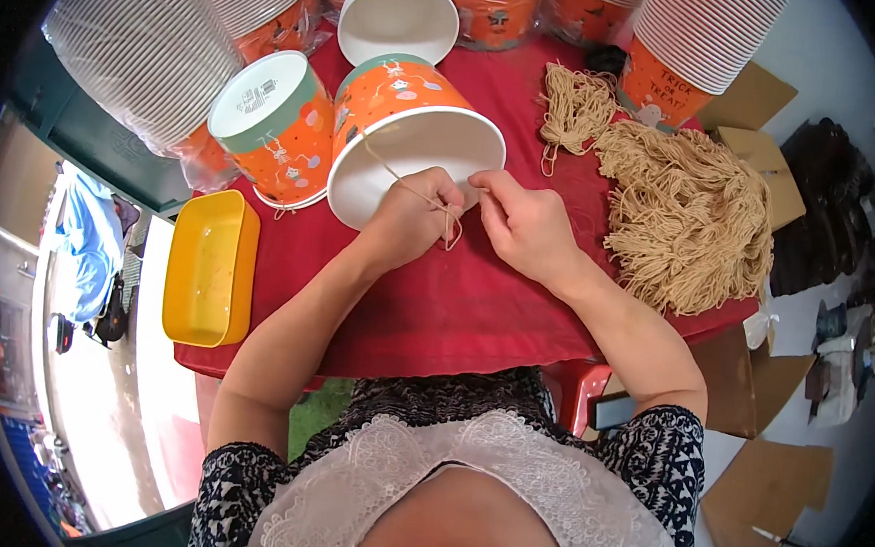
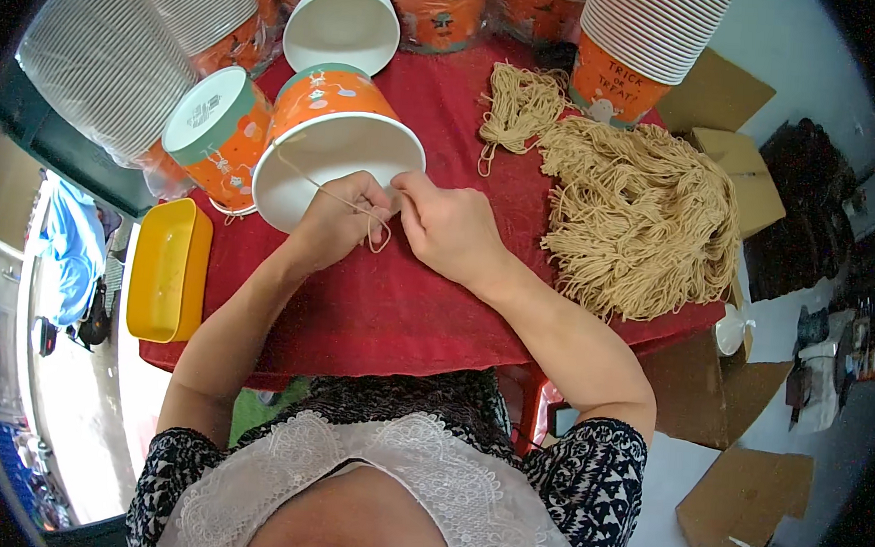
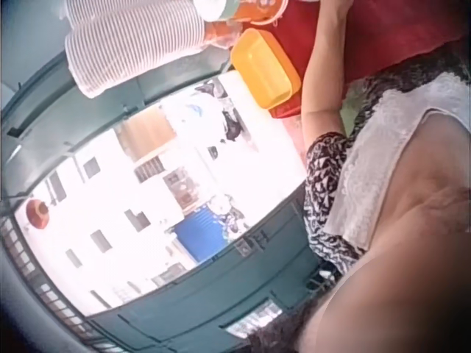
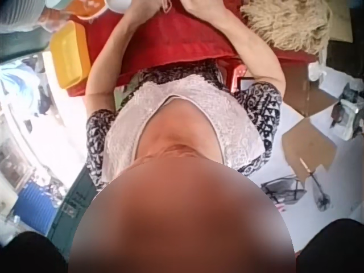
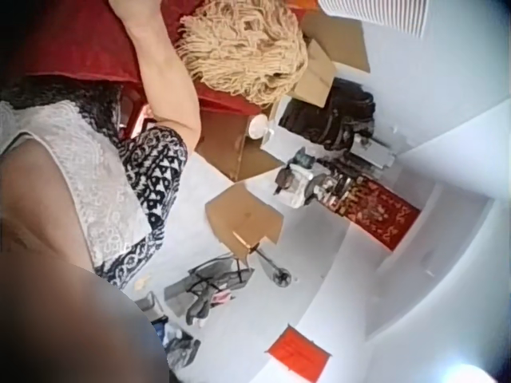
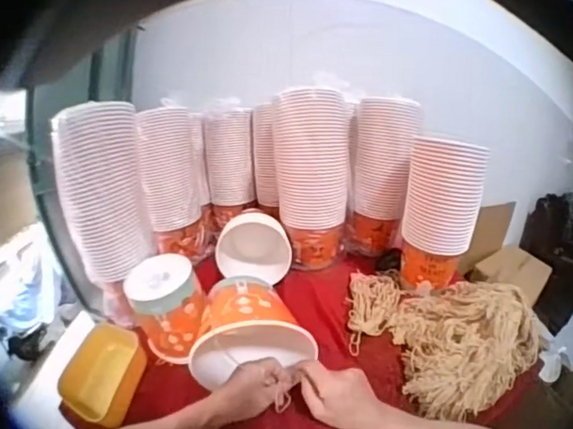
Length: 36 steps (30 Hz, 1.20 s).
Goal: Attaching and knotting strings onto paper buckets for packaging.
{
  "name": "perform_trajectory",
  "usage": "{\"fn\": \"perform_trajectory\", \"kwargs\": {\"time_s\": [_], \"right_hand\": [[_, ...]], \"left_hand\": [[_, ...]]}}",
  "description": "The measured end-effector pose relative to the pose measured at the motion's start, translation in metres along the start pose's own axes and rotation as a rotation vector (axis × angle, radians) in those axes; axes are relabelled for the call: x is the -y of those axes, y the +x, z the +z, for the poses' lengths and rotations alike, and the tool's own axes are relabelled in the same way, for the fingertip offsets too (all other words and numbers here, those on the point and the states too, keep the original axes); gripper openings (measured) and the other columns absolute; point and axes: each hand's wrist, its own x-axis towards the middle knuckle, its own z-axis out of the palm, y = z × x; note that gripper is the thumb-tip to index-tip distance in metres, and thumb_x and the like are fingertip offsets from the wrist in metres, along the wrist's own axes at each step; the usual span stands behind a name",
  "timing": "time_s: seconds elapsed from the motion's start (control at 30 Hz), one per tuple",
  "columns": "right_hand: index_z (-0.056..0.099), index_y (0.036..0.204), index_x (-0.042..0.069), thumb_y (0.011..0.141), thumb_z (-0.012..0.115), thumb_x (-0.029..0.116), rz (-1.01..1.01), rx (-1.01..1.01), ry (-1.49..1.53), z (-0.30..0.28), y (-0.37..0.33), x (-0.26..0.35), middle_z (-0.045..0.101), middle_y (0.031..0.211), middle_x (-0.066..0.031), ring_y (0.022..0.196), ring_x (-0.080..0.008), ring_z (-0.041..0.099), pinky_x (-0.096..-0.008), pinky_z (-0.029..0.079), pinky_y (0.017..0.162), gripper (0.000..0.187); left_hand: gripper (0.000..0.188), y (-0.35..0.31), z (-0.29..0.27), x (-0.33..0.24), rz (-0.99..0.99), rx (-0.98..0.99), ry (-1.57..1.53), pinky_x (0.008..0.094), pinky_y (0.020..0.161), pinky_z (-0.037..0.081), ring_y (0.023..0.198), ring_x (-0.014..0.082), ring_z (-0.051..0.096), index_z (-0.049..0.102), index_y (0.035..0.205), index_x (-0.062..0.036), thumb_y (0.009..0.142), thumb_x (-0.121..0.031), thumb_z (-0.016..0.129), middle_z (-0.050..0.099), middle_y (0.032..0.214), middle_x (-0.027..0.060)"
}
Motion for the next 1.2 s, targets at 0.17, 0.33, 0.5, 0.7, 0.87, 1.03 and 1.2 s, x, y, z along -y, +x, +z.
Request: {"fn": "perform_trajectory", "kwargs": {"time_s": [0.17, 0.33, 0.5, 0.7, 0.87, 1.03, 1.2], "right_hand": [[0.062, 0.105, 0.004, 0.086, 0.061, 0.007, 0.078, 0.104, -0.049, 0.008, -0.001, -0.004, 0.068, 0.076, -0.0182, 0.063, -0.0338, 0.067, -0.0415, 0.053, 0.055, 0.019], [0.060, 0.094, 0.005, 0.089, 0.059, 0.014, 0.116, 0.154, -0.037, 0.014, 0.001, -0.004, 0.063, 0.066, -0.0192, 0.062, -0.0389, 0.065, -0.0499, 0.050, 0.056, 0.011], [0.058, 0.090, 0.003, 0.089, 0.058, 0.014, 0.136, 0.150, -0.042, 0.015, 0.001, -0.004, 0.063, 0.067, -0.0205, 0.063, -0.0398, 0.064, -0.0503, 0.050, 0.056, 0.011], [0.058, 0.089, 0.003, 0.090, 0.057, 0.014, 0.164, 0.175, 0.004, 0.014, 0.000, -0.004, 0.063, 0.069, -0.0213, 0.065, -0.0404, 0.064, -0.0502, 0.049, 0.058, 0.011], [0.060, 0.087, 0.003, 0.090, 0.058, 0.015, 0.145, 0.192, 0.085, 0.013, -0.002, -0.005, 0.063, 0.069, -0.0204, 0.065, -0.0398, 0.064, -0.0493, 0.049, 0.058, 0.012], [0.063, 0.086, 0.004, 0.087, 0.061, 0.015, 0.050, 0.118, 0.072, 0.012, -0.003, -0.001, 0.063, 0.068, -0.0183, 0.062, -0.0385, 0.063, -0.0468, 0.050, 0.057, 0.011], [0.063, 0.089, 0.004, 0.085, 0.062, 0.010, 0.061, -0.006, -0.020, 0.013, 0.000, 0.003, 0.064, 0.077, -0.0162, 0.067, -0.0375, 0.064, -0.0458, 0.051, 0.059, 0.008]], "left_hand": [[0.007, -0.001, 0.001, 0.000, 0.027, -0.001, -0.012, 0.0237, 0.055, 0.047, 0.062, 0.0091, 0.057, 0.054, 0.086, -0.0007, 0.091, 0.003, 0.058, 0.057, 0.075, 0.0031], [0.007, -0.001, 0.000, 0.002, 0.052, 0.003, -0.004, 0.0238, 0.054, 0.047, 0.062, 0.0091, 0.057, 0.053, 0.086, -0.0002, 0.091, 0.004, 0.058, 0.058, 0.075, 0.0036], [0.006, -0.001, -0.002, -0.010, -0.008, 0.032, 0.058, 0.0228, 0.051, 0.044, 0.060, 0.0097, 0.057, 0.053, 0.088, -0.0003, 0.092, 0.000, 0.057, 0.060, 0.074, 0.0052], [0.008, 0.003, -0.004, -0.013, -0.055, 0.010, 0.011, 0.0245, 0.048, 0.043, 0.057, 0.0128, 0.058, 0.051, 0.085, -0.0004, 0.092, -0.001, 0.055, 0.059, 0.068, 0.0069], [0.004, 0.005, -0.010, -0.012, -0.103, 0.023, -0.118, 0.0235, 0.046, 0.042, 0.057, 0.0131, 0.059, 0.053, 0.086, -0.0009, 0.088, -0.001, 0.057, 0.061, 0.070, 0.0079], [0.006, 0.005, -0.012, -0.008, -0.096, 0.052, -0.133, 0.0244, 0.048, 0.043, 0.056, 0.0137, 0.058, 0.054, 0.085, -0.0005, 0.083, 0.003, 0.057, 0.061, 0.070, 0.0087], [0.010, 0.002, -0.003, 0.002, 0.011, 0.002, -0.198, 0.0273, 0.051, 0.046, 0.056, 0.0144, 0.057, 0.052, 0.084, 0.0005, 0.079, 0.009, 0.056, 0.059, 0.069, 0.0090]]}}
